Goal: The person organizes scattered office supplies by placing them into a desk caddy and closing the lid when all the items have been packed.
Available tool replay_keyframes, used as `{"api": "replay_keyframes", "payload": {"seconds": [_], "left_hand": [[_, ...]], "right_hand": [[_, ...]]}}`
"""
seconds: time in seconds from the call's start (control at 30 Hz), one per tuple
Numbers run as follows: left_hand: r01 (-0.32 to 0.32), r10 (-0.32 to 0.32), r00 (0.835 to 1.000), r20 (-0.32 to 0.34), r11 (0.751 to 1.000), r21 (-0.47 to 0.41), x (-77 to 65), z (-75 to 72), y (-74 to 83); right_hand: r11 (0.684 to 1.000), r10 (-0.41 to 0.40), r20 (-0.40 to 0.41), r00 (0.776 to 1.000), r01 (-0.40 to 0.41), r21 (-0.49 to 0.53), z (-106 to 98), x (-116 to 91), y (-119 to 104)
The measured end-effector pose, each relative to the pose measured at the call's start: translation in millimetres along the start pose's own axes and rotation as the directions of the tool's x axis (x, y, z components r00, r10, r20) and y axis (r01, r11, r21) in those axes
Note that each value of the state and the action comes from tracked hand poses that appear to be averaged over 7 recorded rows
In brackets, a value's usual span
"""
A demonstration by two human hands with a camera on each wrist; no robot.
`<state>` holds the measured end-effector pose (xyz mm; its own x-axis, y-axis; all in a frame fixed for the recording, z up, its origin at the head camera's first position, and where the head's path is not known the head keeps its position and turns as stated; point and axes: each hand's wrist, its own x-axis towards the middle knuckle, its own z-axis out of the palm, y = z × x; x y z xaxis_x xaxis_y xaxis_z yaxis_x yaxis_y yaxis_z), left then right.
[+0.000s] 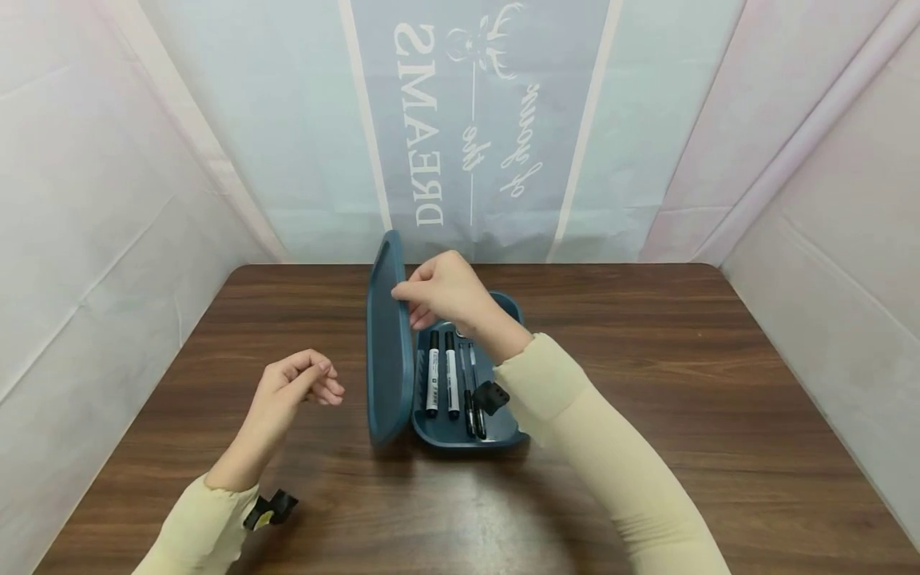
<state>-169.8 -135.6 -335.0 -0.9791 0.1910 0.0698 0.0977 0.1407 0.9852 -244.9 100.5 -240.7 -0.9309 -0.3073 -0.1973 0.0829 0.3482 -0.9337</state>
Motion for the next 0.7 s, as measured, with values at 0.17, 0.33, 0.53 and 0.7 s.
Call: {"api": "replay_keyframes", "payload": {"seconds": [0.17,0.33,0.53,0.7], "left_hand": [[0.176,-0.177,0.983,0.048,0.984,0.026,4.5,-3.5,-24.6],[0.238,-0.240,0.955,0.173,0.971,0.030,6.3,-0.7,-36.8],[0.317,-0.291,0.925,0.245,0.945,-0.075,7.0,5.9,-38.3],[0.350,-0.323,0.918,0.230,0.933,-0.085,7.4,6.7,-34.5]], "right_hand": [[0.998,-0.015,-0.011,1.000,0.016,0.068,-12.1,-3.3,10.2],[0.993,-0.020,-0.020,1.000,0.022,0.114,-16.7,-5.6,15.7],[0.984,-0.034,-0.035,0.999,0.040,0.174,-21.1,-7.2,22.8],[0.976,-0.026,-0.025,0.999,0.031,0.217,-29.7,-10.7,30.4]]}}
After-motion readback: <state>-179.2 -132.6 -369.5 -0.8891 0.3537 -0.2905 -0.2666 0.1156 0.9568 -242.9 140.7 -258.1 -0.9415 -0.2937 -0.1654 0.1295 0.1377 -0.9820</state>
